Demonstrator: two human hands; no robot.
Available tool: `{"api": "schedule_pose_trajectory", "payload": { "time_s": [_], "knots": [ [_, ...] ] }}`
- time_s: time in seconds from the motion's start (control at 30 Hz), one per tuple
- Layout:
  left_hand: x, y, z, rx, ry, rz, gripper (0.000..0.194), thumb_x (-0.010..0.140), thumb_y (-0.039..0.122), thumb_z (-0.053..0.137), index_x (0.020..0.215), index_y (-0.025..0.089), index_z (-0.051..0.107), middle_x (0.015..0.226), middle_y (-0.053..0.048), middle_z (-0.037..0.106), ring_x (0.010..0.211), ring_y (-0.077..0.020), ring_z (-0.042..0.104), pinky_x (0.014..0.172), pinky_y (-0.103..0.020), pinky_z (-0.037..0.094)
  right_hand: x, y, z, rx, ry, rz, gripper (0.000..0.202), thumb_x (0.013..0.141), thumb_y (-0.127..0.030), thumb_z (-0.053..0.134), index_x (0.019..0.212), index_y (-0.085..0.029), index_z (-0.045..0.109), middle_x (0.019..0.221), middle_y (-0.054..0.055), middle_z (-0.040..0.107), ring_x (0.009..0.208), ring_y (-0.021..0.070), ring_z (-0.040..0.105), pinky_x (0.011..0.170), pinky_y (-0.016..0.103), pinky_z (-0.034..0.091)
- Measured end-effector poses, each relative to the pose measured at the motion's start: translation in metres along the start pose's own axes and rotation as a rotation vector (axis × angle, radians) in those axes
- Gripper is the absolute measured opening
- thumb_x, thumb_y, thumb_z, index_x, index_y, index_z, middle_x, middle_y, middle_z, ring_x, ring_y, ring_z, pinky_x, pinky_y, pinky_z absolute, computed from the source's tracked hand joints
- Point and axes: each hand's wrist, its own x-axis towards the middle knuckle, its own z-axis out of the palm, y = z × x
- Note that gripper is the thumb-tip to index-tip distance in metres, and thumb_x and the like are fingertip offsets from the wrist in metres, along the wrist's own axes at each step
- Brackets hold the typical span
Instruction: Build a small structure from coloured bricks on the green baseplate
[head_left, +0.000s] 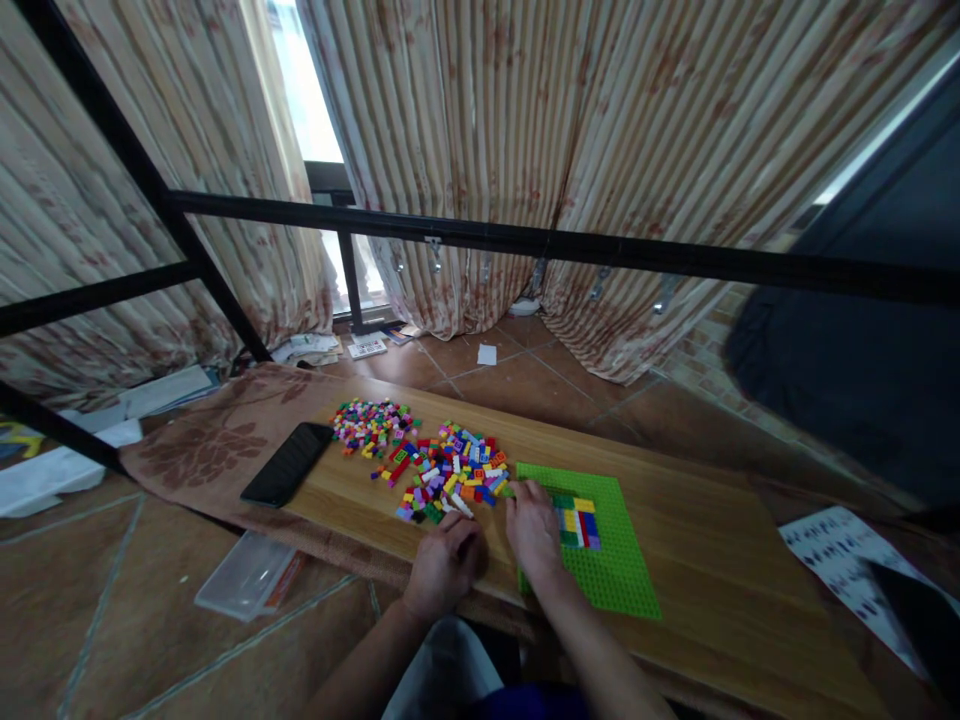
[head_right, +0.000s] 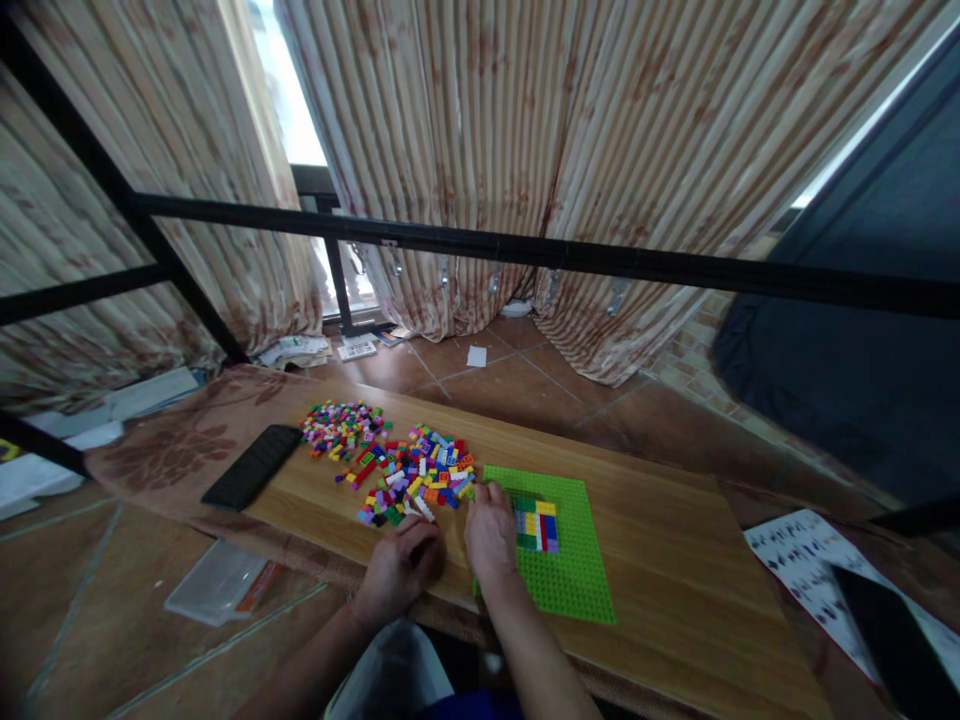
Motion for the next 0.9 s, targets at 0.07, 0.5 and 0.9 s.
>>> {"api": "schedule_pose_trajectory", "payload": {
  "time_s": [0.07,0.5,0.9],
  "knots": [
    [0.000,0.000,0.000,0.006,-0.005,-0.005,0.017,0.086,0.017,0.047,0.090,0.021,0.062,0.092,-0.007,0.061,0.088,-0.0178,0.061,0.076,-0.026,0.050,0.001,0.007,0.001,-0.031,0.023,0.007,0.026,0.086,-0.013,0.043,0.102,-0.019,0.063,0.095,0.010,0.062,0.091,0.0232,0.055,0.081,0.032,0.041],
    [-0.002,0.002,-0.001,-0.029,-0.015,-0.027,0.016,0.087,0.016,0.046,0.090,0.021,0.061,0.093,-0.006,0.058,0.085,-0.0166,0.059,0.075,-0.026,0.048,0.008,0.020,-0.004,-0.101,0.040,0.081,0.019,0.087,-0.027,0.049,0.092,-0.019,0.065,0.091,0.010,0.062,0.088,0.0239,0.056,0.076,0.032,0.041],
    [-0.001,0.003,-0.003,-0.078,-0.033,-0.043,0.016,0.087,0.016,0.046,0.089,0.020,0.062,0.092,-0.006,0.057,0.084,-0.0159,0.059,0.073,-0.024,0.048,0.083,-0.039,-0.005,0.041,-0.170,-0.064,0.031,0.090,-0.016,0.040,0.109,-0.022,0.065,0.106,0.007,0.061,0.103,0.0187,0.052,0.089,0.026,0.035]
  ]
}}
